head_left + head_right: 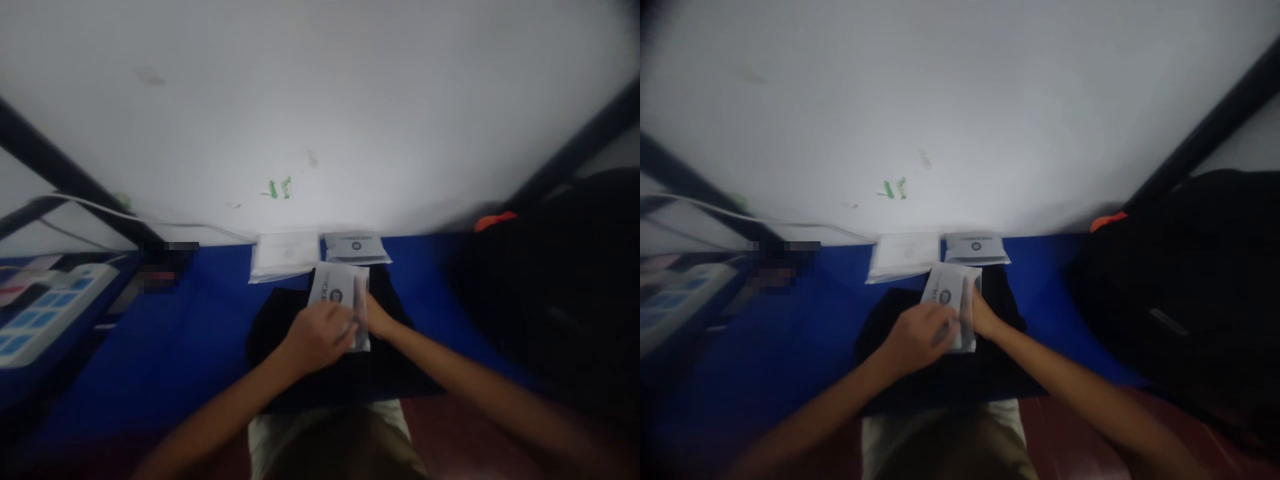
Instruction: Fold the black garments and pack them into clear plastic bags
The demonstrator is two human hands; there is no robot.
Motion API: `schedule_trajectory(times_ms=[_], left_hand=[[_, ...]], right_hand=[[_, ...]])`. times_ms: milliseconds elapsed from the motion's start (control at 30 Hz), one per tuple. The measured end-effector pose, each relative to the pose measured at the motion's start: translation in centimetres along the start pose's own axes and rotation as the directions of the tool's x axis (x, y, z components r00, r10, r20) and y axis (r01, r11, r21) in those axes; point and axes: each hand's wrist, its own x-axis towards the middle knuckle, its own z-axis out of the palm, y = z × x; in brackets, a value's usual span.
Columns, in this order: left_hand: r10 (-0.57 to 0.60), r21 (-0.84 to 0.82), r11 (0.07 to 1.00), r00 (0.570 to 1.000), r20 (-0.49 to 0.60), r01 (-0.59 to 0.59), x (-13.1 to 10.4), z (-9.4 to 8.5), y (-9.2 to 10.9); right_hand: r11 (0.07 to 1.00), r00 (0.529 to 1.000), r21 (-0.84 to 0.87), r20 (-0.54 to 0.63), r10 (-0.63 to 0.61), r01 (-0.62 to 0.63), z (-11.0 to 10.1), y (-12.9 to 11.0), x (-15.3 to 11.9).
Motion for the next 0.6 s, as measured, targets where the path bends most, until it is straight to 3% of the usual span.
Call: schedule_trajectory(times_ms=[33, 100, 167, 267, 467, 600], left_hand=[[-0.133, -0.052, 0.990, 0.985, -0.110, 0.128, 0.0, -0.3, -1.2], [-0.418, -0.221, 0.900, 0.887, -0.197, 0.375, 0.0, -0.5, -3.3], [-0.598, -0.446, 0.730, 0.799, -0.052, 0.517, 0.2, -0.4, -4.7], [-0.598, -0.666, 0.476, 0.767, 0.234, 0.574, 0.8, -0.3, -5.1], [-0.569, -0.752, 0.380, 0.777, 0.269, 0.539, 1.7, -0.2, -3.9], [-0.558, -0.804, 0.211, 0.744, 0.368, 0.556, 1.4, 1.2, -3.9]], right_hand=[[0.998, 1.000, 0.053, -0.004, 0.019, -0.019, 0.0, -0.3, -0.5], [0.974, 0.996, 0.208, 0.026, 0.085, -0.088, 0.1, -1.0, -1.3], [0.926, 0.987, 0.342, 0.086, 0.137, -0.158, 0.2, -1.5, -1.5], [0.887, 0.979, 0.416, 0.123, 0.165, -0.202, 0.3, -1.8, -1.2], [0.821, 0.910, 0.394, 0.223, 0.350, -0.413, 0.8, -1.5, -0.6], [0.799, 0.929, 0.475, 0.212, 0.304, -0.370, 1.6, -1.8, -0.4]])
